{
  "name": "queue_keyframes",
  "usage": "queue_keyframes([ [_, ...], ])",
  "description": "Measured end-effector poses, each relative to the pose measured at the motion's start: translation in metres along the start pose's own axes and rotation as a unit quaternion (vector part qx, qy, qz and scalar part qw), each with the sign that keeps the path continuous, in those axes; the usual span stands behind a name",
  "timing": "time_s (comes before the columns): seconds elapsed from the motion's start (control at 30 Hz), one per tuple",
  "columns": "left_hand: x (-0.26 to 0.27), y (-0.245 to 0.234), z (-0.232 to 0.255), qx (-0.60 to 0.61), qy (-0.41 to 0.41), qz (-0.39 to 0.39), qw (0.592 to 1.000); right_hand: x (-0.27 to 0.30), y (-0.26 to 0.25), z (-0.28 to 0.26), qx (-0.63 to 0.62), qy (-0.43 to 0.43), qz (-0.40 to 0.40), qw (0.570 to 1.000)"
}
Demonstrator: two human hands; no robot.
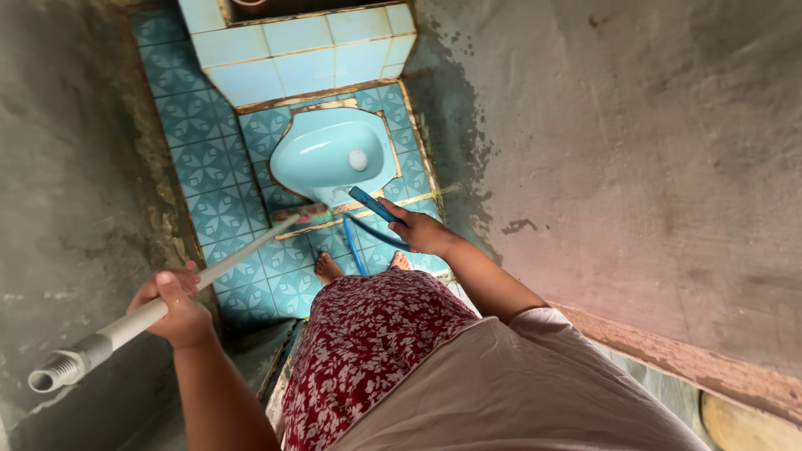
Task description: The person scrubs a squat toilet and the surrounding tiled floor using a long-handled brush and a water hose. They repeatedly spray water and scrub the surfaces to clean the area.
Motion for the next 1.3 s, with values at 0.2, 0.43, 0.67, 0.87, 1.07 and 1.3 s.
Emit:
queue_keyframes([
  [0.2,0.02,-0.017,-0.05,-0.075,0.063,0.147,0.984,-0.014,0.012,-0.013,0.11,-0.003,-0.011,0.994],
  [0.43,0.07,0.03,-0.039,-0.185,0.082,0.076,0.976,-0.032,0.033,-0.023,0.124,-0.149,0.0,0.981],
  [0.67,0.106,0.077,0.01,-0.227,0.07,0.003,0.971,-0.035,0.046,-0.059,0.153,-0.114,0.0,0.982],
  [0.87,0.122,0.067,0.038,-0.198,-0.035,0.064,0.978,-0.034,0.043,-0.071,0.16,-0.087,-0.038,0.982],
  [1.07,0.123,0.081,0.04,-0.184,0.013,0.036,0.982,-0.042,0.052,-0.077,0.182,-0.12,-0.05,0.975],
  [1.3,0.059,0.075,0.003,-0.242,0.071,0.052,0.966,-0.054,0.056,-0.089,0.169,-0.197,-0.043,0.965],
])
Point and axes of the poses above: each hand's wrist, its own x-axis away from the middle knuckle, its own y-axis out of the palm, z = x × y, the point moved 2 cm from there along -x, towards the middle knuckle, and after that the axes turned 5 degrees about z, right-handed, at the moved point
